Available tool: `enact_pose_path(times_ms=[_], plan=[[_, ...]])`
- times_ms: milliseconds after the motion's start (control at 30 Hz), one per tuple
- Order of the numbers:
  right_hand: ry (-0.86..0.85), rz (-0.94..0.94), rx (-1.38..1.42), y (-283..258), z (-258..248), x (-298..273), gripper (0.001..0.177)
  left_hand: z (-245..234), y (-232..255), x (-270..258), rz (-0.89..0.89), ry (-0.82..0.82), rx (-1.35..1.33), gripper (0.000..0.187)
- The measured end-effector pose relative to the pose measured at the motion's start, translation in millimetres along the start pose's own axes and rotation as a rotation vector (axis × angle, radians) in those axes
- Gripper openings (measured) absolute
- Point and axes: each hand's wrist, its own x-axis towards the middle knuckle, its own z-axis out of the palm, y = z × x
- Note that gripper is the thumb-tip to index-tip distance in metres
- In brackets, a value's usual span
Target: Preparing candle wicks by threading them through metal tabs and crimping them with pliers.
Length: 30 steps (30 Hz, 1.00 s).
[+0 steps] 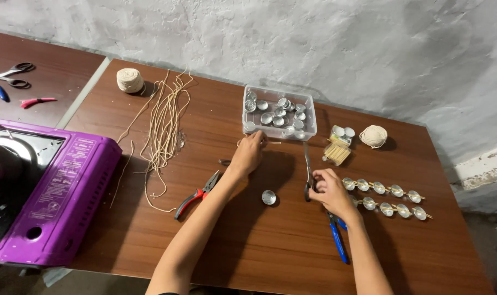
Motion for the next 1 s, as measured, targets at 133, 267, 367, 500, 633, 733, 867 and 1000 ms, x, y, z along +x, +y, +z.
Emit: enact_pose_path(times_ms=[133, 267, 367, 500, 633, 733, 867, 1000], plan=[[-0.051, 0.019, 0.486, 28.6, 20.7, 4.0, 0.063, 32.4, -6.3, 0.2, -0.039, 0.029, -0.092, 0.009], [-0.073, 0.013, 0.629, 10.3, 37.0, 6.5, 0.057, 27.1, 16.2, -0.4, -0.063, 0.046, -0.265, 0.01], [-0.119, -0.002, 0.618, -15.6, 41.4, 5.6, 0.053, 14.3, 33.6, 0.3, -0.045, 0.054, -0.324, 0.009], [-0.068, -0.016, 0.518, -39.8, 51.3, 9.9, 0.046, 15.4, 43.9, -4.1, -0.018, 0.042, -0.352, 0.011], [0.018, 0.048, 0.443, -53.3, 59.2, 9.7, 0.034, 2.1, 50.3, -4.6, -0.024, 0.017, -0.342, 0.009], [0.084, 0.079, 0.325, -46.9, 65.0, 12.2, 0.025, -0.6, 49.2, -4.3, -0.045, -0.006, -0.352, 0.011], [0.089, 0.094, 0.255, -51.1, 67.7, 9.5, 0.02, -3.1, 50.8, -6.2, -0.049, -0.03, -0.316, 0.011], [0.126, 0.122, 0.242, -54.7, 72.2, 8.6, 0.016, -0.6, 46.4, -6.6, -0.046, -0.042, -0.303, 0.011]])
